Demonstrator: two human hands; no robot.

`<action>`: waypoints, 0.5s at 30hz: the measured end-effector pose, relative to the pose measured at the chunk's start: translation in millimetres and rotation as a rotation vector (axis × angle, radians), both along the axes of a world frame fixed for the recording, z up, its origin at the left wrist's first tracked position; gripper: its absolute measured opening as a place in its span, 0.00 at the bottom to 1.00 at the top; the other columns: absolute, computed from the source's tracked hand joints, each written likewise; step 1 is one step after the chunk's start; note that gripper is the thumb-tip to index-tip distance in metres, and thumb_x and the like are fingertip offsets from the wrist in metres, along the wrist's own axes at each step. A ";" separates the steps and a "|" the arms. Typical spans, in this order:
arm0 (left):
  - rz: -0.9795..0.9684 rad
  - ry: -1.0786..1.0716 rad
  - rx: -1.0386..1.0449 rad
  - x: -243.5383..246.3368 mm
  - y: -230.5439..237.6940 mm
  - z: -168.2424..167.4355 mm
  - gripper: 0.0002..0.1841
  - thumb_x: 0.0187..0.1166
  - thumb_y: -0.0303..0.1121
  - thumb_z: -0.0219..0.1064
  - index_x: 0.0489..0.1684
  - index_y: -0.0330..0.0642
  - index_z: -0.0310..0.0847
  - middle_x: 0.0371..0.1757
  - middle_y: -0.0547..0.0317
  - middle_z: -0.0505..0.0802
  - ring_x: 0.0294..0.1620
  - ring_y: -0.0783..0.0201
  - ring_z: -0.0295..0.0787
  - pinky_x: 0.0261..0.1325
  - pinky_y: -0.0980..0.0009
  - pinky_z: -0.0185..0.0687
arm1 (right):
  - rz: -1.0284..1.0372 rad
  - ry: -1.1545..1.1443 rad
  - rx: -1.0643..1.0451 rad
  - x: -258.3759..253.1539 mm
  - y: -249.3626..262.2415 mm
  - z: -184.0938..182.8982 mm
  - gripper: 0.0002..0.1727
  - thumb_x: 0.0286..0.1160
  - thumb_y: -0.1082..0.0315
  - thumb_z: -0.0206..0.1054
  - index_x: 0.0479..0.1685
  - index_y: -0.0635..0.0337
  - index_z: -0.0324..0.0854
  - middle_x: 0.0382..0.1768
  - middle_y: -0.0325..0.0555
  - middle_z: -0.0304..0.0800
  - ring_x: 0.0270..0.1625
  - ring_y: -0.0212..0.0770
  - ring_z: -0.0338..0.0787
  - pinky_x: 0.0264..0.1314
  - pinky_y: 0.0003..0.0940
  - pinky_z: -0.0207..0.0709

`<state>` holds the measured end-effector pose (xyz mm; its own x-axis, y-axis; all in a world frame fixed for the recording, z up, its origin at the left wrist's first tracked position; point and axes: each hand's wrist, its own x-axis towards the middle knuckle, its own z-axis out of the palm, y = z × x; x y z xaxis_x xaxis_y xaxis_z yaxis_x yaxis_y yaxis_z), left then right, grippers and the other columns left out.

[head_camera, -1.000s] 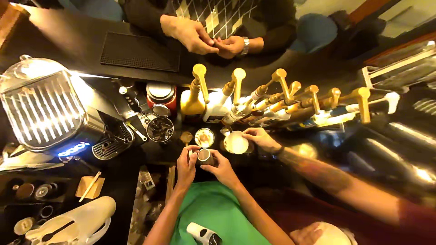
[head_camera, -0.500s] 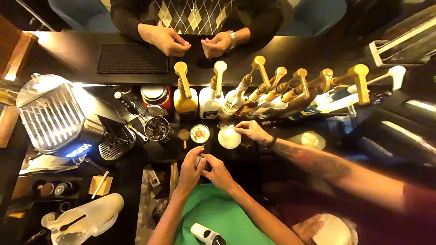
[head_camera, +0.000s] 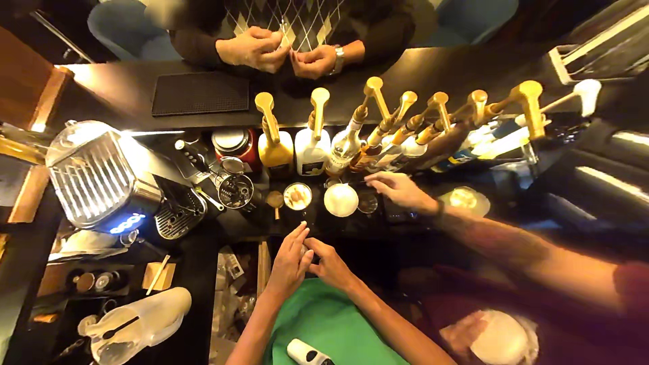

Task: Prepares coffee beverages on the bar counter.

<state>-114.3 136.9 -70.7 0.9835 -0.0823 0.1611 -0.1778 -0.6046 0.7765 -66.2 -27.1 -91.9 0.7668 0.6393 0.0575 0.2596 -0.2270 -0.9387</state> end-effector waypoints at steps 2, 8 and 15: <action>-0.060 0.031 -0.008 3.8 -3.6 2.2 0.33 0.91 0.52 0.51 0.85 0.35 0.67 0.90 0.46 0.69 0.90 0.54 0.63 0.90 0.57 0.63 | -0.012 -0.005 -0.008 0.7 -8.1 -2.4 0.25 0.72 0.66 0.76 0.68 0.65 0.82 0.61 0.49 0.89 0.63 0.33 0.89 0.71 0.29 0.82; -0.035 0.027 -0.507 10.4 -33.6 5.1 0.45 0.86 0.65 0.50 0.88 0.31 0.57 0.89 0.41 0.67 0.90 0.49 0.62 0.91 0.51 0.62 | -0.129 0.078 0.006 0.5 -38.8 -5.5 0.31 0.70 0.61 0.80 0.73 0.60 0.77 0.65 0.45 0.88 0.66 0.32 0.87 0.72 0.32 0.83; -0.003 0.093 -0.561 25.7 -20.8 -29.4 0.20 0.93 0.41 0.51 0.39 0.39 0.86 0.48 0.55 0.92 0.48 0.62 0.90 0.54 0.64 0.90 | -0.595 0.186 0.111 4.2 -81.3 8.1 0.36 0.62 0.59 0.85 0.72 0.60 0.78 0.64 0.46 0.88 0.63 0.39 0.90 0.65 0.38 0.90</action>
<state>-88.6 116.2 -100.1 0.9955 -0.0117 0.0940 -0.0947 -0.0946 0.9910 -62.0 -108.4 -83.8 0.9927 0.0987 -0.0698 -0.0511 -0.1807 -0.9822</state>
